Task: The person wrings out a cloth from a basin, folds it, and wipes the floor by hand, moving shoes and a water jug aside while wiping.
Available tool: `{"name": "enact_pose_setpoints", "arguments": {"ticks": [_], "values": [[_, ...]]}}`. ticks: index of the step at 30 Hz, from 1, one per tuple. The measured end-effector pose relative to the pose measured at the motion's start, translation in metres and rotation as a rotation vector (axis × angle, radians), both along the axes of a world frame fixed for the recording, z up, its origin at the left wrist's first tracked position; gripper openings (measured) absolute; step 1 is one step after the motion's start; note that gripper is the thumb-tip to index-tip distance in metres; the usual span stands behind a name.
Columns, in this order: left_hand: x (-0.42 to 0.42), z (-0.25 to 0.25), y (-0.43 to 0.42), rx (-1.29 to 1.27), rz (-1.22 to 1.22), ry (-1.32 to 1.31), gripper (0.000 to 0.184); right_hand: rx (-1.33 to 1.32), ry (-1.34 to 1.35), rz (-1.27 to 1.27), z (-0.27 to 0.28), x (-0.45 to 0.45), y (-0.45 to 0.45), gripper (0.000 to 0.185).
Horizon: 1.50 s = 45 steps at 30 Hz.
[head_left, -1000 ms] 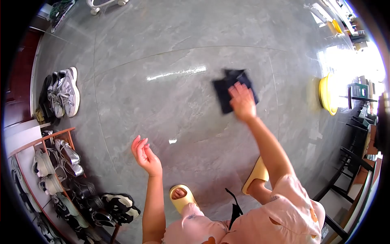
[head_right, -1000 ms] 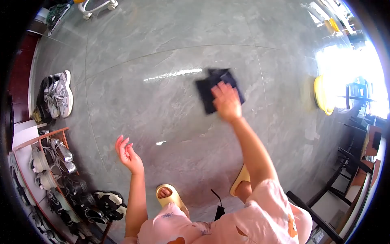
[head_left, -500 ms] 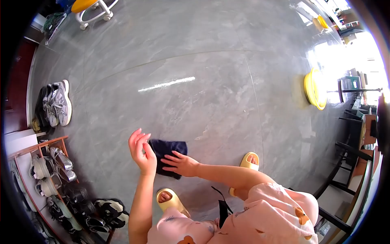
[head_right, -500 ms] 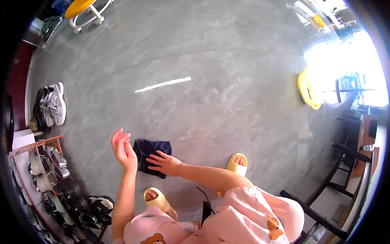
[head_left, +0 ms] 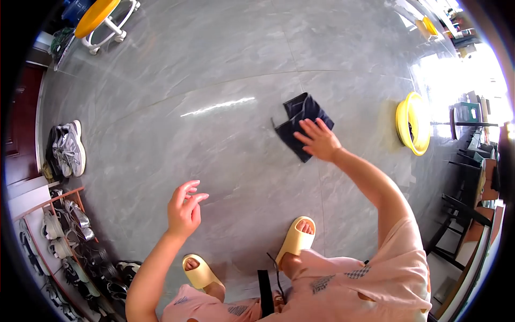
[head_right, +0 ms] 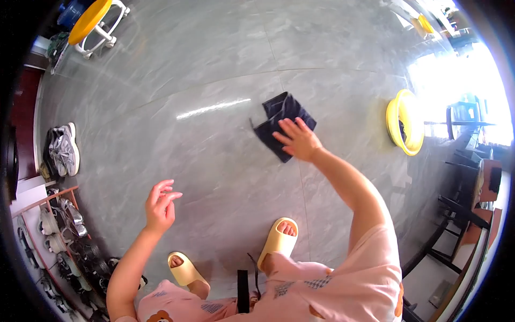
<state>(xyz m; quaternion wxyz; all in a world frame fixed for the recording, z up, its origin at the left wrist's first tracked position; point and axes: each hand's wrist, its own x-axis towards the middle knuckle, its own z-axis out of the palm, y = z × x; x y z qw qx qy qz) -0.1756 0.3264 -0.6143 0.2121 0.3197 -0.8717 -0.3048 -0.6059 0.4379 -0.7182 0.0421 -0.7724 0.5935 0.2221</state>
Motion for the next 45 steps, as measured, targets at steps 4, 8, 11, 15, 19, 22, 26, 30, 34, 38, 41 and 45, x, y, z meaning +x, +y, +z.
{"name": "enact_pose_setpoints", "arguments": {"ticks": [4,8,11,15,19,22,26,30,34,38,41,45], "values": [[-0.038,0.01,0.004,-0.012,-0.142,-0.112,0.028,-0.236,-0.299,0.324,-0.016,0.08,0.014,0.048],[-0.087,0.002,0.0,-0.074,-0.228,-0.179,0.019,-0.211,-0.789,0.363,-0.042,0.187,0.031,0.042],[-0.119,-0.012,-0.005,-0.035,-0.199,-0.222,0.018,-0.182,-0.825,0.259,-0.049,0.195,0.015,0.048],[-0.142,-0.018,-0.007,-0.032,-0.217,-0.304,0.027,-0.264,-0.627,0.002,-0.029,0.094,-0.028,0.05],[-0.158,-0.026,-0.01,0.01,-0.213,-0.377,0.027,-0.511,-0.46,-0.281,-0.043,-0.047,-0.053,0.046],[-0.164,-0.029,-0.008,0.018,-0.182,-0.406,0.028,-0.659,-0.31,-0.548,-0.057,-0.137,-0.055,0.045],[-0.16,-0.039,-0.001,0.057,-0.211,-0.38,0.028,-0.626,-0.189,-0.881,-0.07,-0.162,-0.066,0.047],[-0.169,-0.052,0.01,0.089,-0.254,-0.402,0.028,-0.55,-0.363,-0.528,-0.069,-0.039,-0.082,0.041],[-0.19,-0.055,0.007,0.059,-0.239,-0.188,0.024,-0.367,-0.543,-0.358,-0.051,0.15,-0.024,0.054],[-0.212,-0.04,-0.003,0.062,-0.151,-0.114,0.025,-0.209,-0.882,-0.268,-0.036,0.214,0.085,0.049],[-0.212,-0.041,-0.007,0.035,-0.208,-0.129,0.028,-0.33,-0.798,-0.203,-0.057,0.15,0.128,0.044],[-0.201,-0.046,-0.003,0.075,-0.26,-0.195,0.03,-0.267,-0.557,-0.384,-0.029,-0.023,0.103,0.043]]}}
